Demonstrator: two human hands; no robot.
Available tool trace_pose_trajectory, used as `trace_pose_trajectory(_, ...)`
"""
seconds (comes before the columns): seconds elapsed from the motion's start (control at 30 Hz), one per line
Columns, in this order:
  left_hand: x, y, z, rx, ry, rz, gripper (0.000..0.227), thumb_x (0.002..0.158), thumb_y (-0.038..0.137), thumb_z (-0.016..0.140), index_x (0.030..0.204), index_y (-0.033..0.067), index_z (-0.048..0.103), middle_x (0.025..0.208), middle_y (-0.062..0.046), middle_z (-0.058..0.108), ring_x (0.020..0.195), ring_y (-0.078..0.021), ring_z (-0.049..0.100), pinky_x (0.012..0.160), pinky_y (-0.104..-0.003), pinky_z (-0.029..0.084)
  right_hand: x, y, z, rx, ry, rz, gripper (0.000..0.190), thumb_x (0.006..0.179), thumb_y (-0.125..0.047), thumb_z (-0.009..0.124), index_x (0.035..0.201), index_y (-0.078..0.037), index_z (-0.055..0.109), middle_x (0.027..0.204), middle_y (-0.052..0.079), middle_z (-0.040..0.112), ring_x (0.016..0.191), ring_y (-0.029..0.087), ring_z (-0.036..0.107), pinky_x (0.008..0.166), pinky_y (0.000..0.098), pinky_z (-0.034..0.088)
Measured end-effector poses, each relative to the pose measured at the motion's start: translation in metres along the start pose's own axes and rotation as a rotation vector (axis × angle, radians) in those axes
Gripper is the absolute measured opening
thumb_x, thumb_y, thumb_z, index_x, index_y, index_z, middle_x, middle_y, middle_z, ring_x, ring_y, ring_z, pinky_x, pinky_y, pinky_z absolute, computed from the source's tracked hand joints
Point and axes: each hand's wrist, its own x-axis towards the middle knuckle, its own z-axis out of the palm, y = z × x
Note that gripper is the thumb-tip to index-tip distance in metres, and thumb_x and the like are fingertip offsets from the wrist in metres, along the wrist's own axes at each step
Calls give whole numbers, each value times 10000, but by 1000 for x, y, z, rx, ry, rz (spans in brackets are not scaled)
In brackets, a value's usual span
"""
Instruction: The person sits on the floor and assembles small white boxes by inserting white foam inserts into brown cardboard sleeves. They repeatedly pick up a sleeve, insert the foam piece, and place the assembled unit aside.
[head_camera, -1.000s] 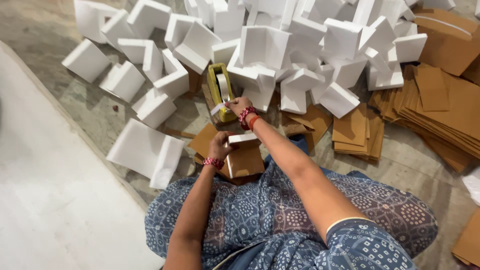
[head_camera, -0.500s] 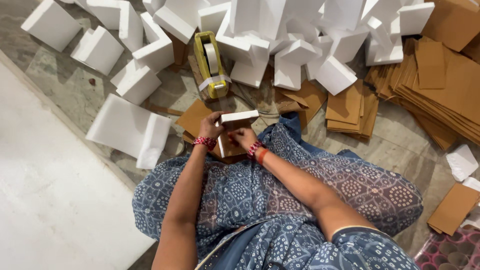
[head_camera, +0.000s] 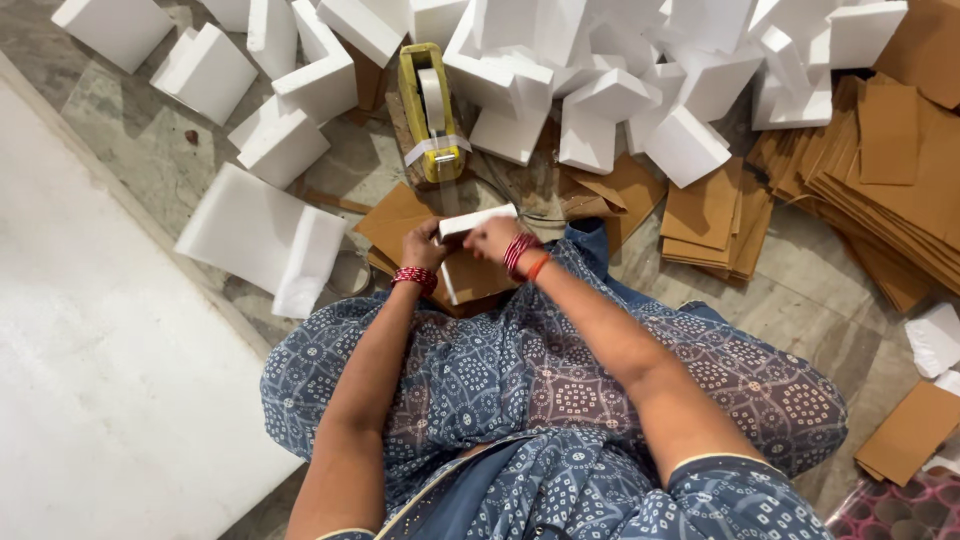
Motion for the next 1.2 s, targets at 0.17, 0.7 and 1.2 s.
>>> trace_pose_trajectory(0.17, 3, -27, 12, 62, 13, -11, 392, 754, 3, 694, 1131, 97, 744, 1000, -134, 780, 935, -186, 774, 840, -324, 585, 47, -22, -59, 472, 239, 69, 183, 908, -335, 778, 958, -160, 792, 852, 17, 791, 710, 72, 717, 620, 243, 559)
trace_pose_trajectory(0.7, -11, -8, 17, 76, 132, 180, 416, 697, -13, 720, 1109, 50, 717, 1001, -160, 742, 938, -306, 730, 848, -357, 571, 109, -4, 6, 174, -123, 210, 261, 864, -294, 755, 947, -60, 835, 892, 111, 804, 756, 165, 741, 679, 330, 588)
trace_pose_trajectory(1.2, -6, -14, 20, 269, -19, 180, 515, 677, 41, 759, 1186, 116, 751, 1061, -169, 555, 1049, -367, 570, 944, -430, 506, 88, 3, 5, -297, -59, 276, 340, 1023, -401, 560, 1140, -180, 791, 1164, 83, 761, 1093, 274, 715, 939, 431, 548)
